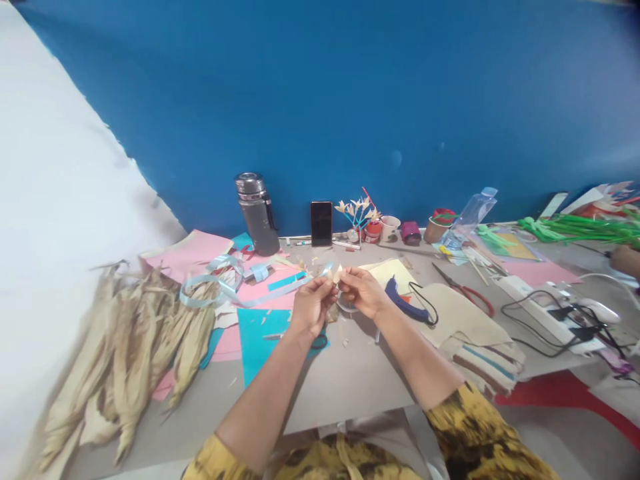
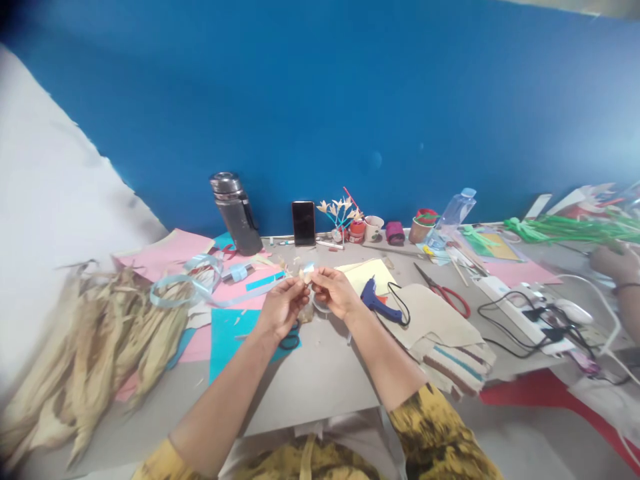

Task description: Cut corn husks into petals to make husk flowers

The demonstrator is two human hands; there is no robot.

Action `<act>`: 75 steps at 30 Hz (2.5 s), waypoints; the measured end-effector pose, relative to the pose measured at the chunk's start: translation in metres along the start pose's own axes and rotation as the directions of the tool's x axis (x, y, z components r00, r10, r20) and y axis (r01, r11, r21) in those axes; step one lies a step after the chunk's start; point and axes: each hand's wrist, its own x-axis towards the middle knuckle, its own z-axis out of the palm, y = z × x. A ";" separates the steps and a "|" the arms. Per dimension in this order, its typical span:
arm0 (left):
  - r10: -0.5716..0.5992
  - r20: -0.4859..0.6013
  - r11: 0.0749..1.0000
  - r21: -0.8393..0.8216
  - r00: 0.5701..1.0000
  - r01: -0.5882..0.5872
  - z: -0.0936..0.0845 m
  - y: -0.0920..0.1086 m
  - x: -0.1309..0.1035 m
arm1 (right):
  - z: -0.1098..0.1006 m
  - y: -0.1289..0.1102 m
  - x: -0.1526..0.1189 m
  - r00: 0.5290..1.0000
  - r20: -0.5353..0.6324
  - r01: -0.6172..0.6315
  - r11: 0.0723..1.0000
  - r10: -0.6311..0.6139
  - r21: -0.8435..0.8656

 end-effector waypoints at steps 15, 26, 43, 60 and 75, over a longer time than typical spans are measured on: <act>0.053 -0.024 0.999 0.000 0.998 -0.053 0.000 -0.001 -0.001 | 0.005 0.006 0.000 0.996 -0.075 0.041 0.997 -0.046 -0.071; 0.163 -0.017 0.983 0.086 0.986 -0.161 0.000 0.006 -0.004 | 0.008 0.005 -0.002 0.992 -0.101 0.057 0.991 -0.070 -0.123; 0.096 -0.024 0.994 0.057 0.995 -0.094 0.000 0.001 -0.002 | 0.008 0.006 -0.002 0.992 -0.094 0.069 0.988 -0.082 -0.136; 0.296 -0.020 0.936 0.205 0.955 -0.286 -0.001 0.002 -0.002 | 0.007 0.009 0.000 0.974 -0.099 0.170 0.945 -0.204 -0.281; 0.213 0.261 0.975 -0.116 0.942 -0.188 -0.010 0.023 -0.003 | 0.015 0.012 -0.006 0.974 -0.056 0.174 0.888 -0.218 -0.425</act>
